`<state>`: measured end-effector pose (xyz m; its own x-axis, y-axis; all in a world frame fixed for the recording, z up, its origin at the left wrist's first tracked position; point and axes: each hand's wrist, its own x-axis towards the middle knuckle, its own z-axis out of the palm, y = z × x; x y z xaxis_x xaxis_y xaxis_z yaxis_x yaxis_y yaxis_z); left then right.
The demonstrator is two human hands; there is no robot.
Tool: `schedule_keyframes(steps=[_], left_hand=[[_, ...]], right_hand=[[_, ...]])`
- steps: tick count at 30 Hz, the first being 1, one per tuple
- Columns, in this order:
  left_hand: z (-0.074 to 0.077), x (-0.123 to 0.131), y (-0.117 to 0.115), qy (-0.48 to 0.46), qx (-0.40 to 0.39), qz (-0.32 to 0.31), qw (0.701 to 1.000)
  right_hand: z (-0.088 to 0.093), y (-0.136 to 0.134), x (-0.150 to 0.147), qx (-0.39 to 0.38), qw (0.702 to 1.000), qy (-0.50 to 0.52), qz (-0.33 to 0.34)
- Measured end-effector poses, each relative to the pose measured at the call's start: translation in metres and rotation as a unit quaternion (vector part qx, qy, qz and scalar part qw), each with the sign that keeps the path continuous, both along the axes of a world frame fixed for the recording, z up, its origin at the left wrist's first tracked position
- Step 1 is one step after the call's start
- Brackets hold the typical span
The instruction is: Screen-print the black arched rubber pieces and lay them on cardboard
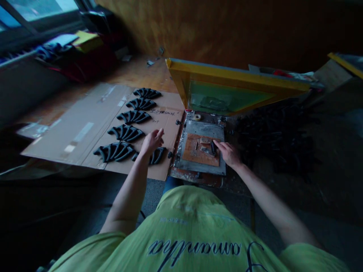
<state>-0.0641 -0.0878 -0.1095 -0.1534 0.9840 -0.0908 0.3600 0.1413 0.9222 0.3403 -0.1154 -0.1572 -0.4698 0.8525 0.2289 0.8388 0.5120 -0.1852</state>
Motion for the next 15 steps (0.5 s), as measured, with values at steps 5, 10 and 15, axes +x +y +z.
schedule_keyframes(steps=[5,10,15], left_hand=[[0.085,0.083,0.060,-0.224,0.134,-0.031,0.965],[0.108,0.095,0.063,-0.276,0.153,-0.033,0.948],[0.066,0.069,0.011,-0.254,0.069,-0.049,0.963]], right_hand=[[0.002,0.019,-0.064,0.005,0.999,-0.050,0.016],[0.005,0.020,-0.075,0.018,0.994,-0.103,0.030],[0.027,0.030,-0.019,0.172,0.953,-0.227,-0.106]])
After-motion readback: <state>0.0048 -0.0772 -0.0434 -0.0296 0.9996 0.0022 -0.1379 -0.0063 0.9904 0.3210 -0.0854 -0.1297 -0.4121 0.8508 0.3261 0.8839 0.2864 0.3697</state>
